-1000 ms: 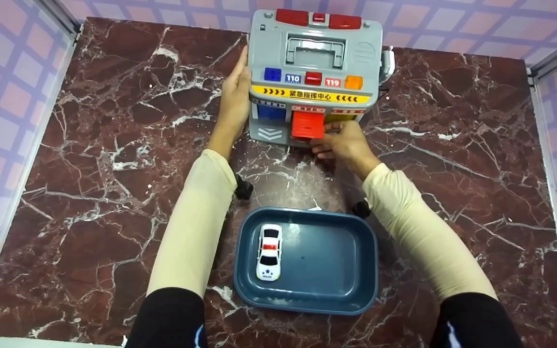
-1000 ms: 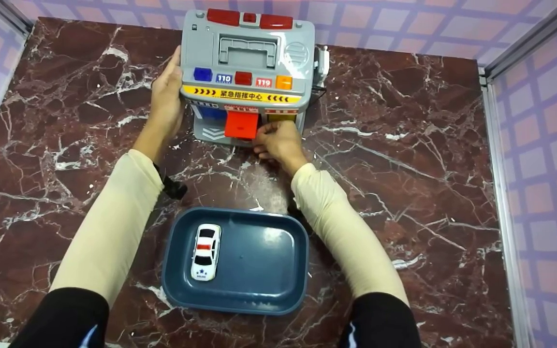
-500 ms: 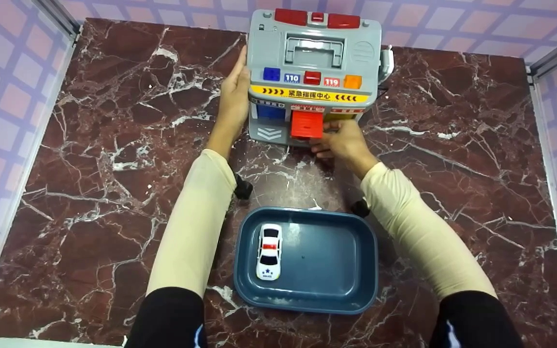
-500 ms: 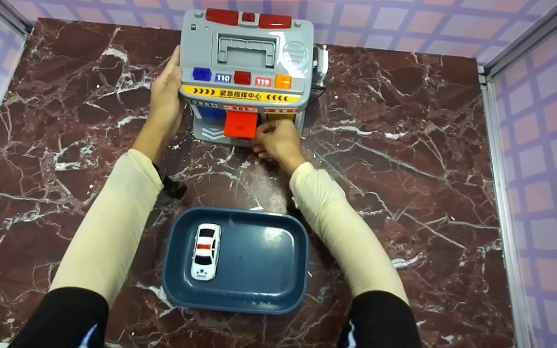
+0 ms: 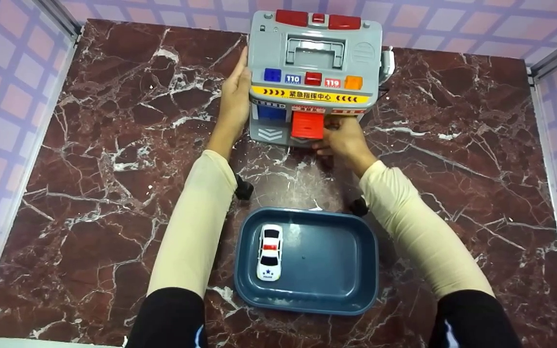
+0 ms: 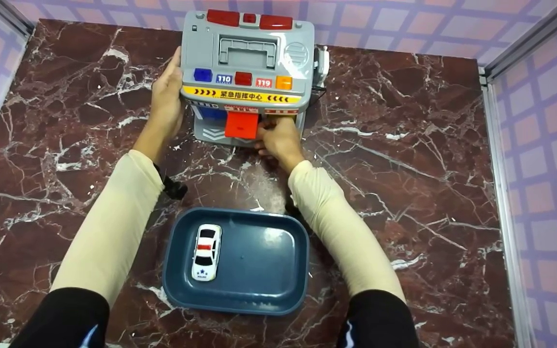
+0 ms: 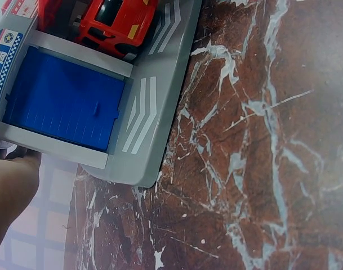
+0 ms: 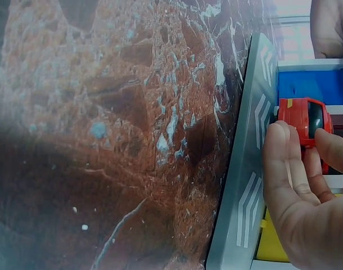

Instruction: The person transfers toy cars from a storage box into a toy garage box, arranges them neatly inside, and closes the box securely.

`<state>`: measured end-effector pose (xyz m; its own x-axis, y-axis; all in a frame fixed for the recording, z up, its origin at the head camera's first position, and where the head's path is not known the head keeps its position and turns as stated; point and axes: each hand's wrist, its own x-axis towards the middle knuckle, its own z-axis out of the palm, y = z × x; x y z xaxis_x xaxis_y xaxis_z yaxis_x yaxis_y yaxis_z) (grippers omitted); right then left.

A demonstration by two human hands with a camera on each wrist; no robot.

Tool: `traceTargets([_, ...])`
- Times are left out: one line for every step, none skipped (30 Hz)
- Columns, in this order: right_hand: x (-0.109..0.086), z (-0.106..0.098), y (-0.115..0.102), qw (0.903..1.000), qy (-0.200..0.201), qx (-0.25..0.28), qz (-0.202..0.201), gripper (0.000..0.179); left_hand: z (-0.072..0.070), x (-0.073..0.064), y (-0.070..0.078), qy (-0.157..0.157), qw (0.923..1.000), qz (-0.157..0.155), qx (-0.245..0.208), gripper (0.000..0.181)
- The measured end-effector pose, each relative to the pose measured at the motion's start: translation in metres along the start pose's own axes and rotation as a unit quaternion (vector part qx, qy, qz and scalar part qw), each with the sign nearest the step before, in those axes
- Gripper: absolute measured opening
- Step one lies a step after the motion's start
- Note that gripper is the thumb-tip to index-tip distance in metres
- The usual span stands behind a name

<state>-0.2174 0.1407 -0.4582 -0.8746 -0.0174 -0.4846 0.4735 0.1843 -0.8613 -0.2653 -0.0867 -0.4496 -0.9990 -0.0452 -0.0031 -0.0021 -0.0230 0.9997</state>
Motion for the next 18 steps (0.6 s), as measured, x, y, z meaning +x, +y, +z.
traceTargets([0.0001,0.0003,-0.0002,1.0,0.002,0.004,-0.001,0.03,0.0001,0.0003,-0.0006,0.0,1.0,0.003,0.001,0.05])
traceTargets([0.0004,0.0005,-0.0003,1.0,0.004,0.008,-0.003,0.03,0.0003,0.0004,-0.001,0.0,1.0,0.004,0.002,0.05])
traceTargets([0.0007,0.0008,-0.0005,0.9999,0.006,0.012,-0.005,0.03,0.0004,0.0006,-0.0014,-0.001,1.0,0.005,0.002,0.05])
traceTargets([0.001,0.001,-0.0005,0.9999,0.008,0.013,-0.007,0.03,0.0004,0.0004,-0.0014,-0.001,1.0,0.006,0.004,0.05])
traceTargets([0.0014,0.0012,-0.0005,0.9998,0.012,0.015,-0.008,0.03,0.0005,0.0002,-0.0013,-0.002,1.0,0.007,0.004,0.051])
traceTargets([0.0019,0.0014,-0.0004,0.9997,0.015,0.016,-0.009,0.03,0.0005,0.0,-0.0013,-0.002,0.9999,0.009,0.005,0.051])
traceTargets([0.0023,0.0017,-0.0004,0.9996,0.018,0.017,-0.009,0.031,0.0006,-0.0002,-0.0012,-0.001,1.0,0.008,0.005,0.051])
traceTargets([0.0027,0.0019,-0.0004,0.9996,0.021,0.018,-0.011,0.031,0.0006,-0.0003,-0.0011,-0.002,1.0,0.01,0.002,0.051])
traceTargets([0.0031,0.0023,-0.0003,0.9995,0.023,0.019,-0.012,0.031,0.0007,-0.0004,-0.001,-0.001,0.9999,0.011,-0.002,0.051])
traceTargets([0.0034,0.0027,-0.0004,0.9994,0.026,0.018,-0.014,0.031,0.0008,-0.0004,-0.0009,-0.001,0.9999,0.012,-0.006,0.05])
traceTargets([0.0035,0.0033,-0.0005,0.9993,0.029,0.017,-0.017,0.03,0.0009,-0.0003,-0.0009,-0.001,0.9998,0.014,-0.011,0.05])
traceTargets([0.0037,0.0038,-0.0008,0.9991,0.032,0.018,-0.019,0.03,0.001,-0.0002,-0.0008,0.0,0.9998,0.013,-0.014,0.05])
traceTargets([0.0039,0.0043,-0.001,0.999,0.036,0.018,-0.021,0.029,0.001,0.0,-0.0008,-0.001,0.9997,0.012,-0.019,0.05])
traceTargets([0.0039,0.0048,-0.0012,0.9988,0.039,0.015,-0.024,0.029,0.0012,0.0,-0.0007,-0.001,0.9997,0.011,-0.022,0.05])
traceTargets([0.0039,0.0053,-0.0015,0.9988,0.042,0.013,-0.024,0.028,0.0012,0.0,-0.0006,-0.001,0.9997,0.009,-0.022,0.05])
traceTargets([0.0037,0.0059,-0.002,0.9986,0.045,0.011,-0.023,0.028,0.0013,-0.0001,-0.0004,0.0,0.9997,0.008,-0.024,0.05])
traceTargets([0.0036,0.0064,-0.0023,0.9986,0.048,0.012,-0.021,0.028,0.0012,-0.0002,-0.0003,-0.001,0.9997,0.006,-0.023,0.05])
traceTargets([0.0035,0.007,-0.0026,0.9985,0.051,0.011,-0.018,0.028,0.0012,-0.0003,-0.0001,0.0,0.9997,0.004,-0.023,0.05])
